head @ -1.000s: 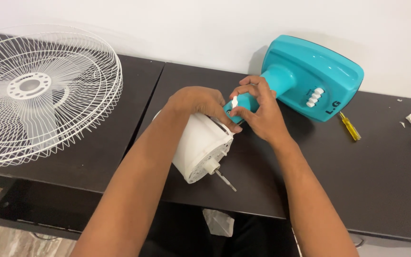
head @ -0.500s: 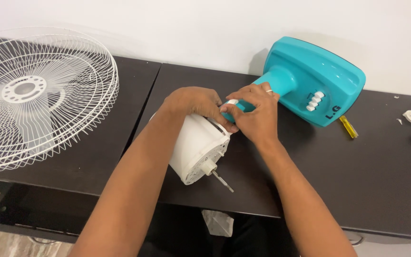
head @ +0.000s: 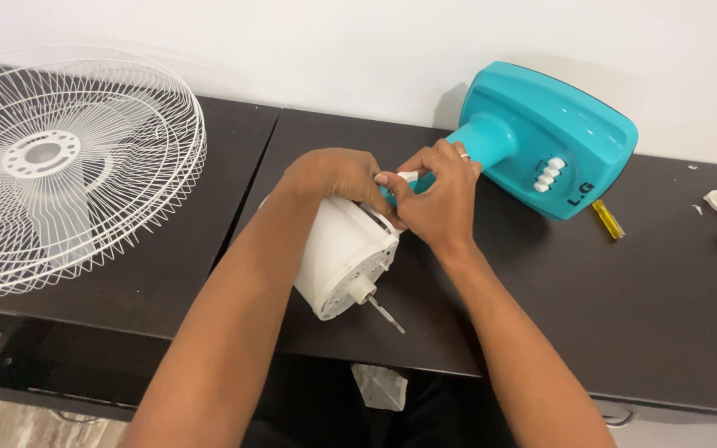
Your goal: The person assembles a table fan by attaching the motor housing to the stand, securing it with a screw, then installing the rear cage, fan blades, and front cage. The person uses a screwdriver to tighten the connection and finishes by screwing on the blade nut.
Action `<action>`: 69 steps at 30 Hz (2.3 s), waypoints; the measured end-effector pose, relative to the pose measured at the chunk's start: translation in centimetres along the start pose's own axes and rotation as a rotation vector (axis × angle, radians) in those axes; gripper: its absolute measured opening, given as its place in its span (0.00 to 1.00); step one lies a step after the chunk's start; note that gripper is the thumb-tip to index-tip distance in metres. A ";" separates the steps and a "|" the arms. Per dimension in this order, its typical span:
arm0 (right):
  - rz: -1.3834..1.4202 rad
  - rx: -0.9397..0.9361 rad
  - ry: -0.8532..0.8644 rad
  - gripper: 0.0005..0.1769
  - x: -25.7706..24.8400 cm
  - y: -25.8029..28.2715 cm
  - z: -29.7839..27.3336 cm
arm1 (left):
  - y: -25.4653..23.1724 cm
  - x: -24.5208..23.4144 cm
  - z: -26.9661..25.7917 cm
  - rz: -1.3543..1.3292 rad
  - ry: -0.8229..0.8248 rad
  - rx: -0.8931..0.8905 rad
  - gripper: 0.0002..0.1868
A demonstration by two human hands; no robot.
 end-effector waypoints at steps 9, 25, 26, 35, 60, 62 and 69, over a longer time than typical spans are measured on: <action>0.088 -0.180 -0.016 0.14 -2.7 -0.7 -0.4 | -1.8 0.1 -1.4 0.101 -0.009 0.059 0.33; 0.265 -0.160 0.179 0.37 -2.4 -1.6 -0.3 | -3.1 2.6 -5.2 0.265 -0.372 0.032 0.32; 0.261 -0.144 0.196 0.36 -2.2 -1.8 -0.2 | -2.9 2.6 -5.0 0.259 -0.367 0.034 0.29; 0.123 -0.095 0.243 0.27 -0.6 -2.2 -0.1 | -1.8 -2.1 -3.3 0.367 -0.306 0.213 0.32; -0.235 -0.188 -0.108 0.18 0.8 2.1 0.0 | -0.9 -3.1 -3.2 0.254 -0.367 0.107 0.28; -0.319 -0.199 -0.114 0.18 0.8 2.5 0.6 | -1.1 -3.3 -3.3 0.237 -0.384 0.116 0.29; -0.340 -0.184 0.087 0.22 2.6 1.7 2.0 | -0.8 -3.4 -3.1 0.209 -0.376 0.067 0.31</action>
Point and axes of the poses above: each hand's wrist, its own z-axis towards the middle knuckle, its own x-axis out of the palm, y = z × x, the point moved 9 cm from there along z, towards the middle knuckle, and after that the axes turned 10 degrees about -z, right-handed, at the moved point
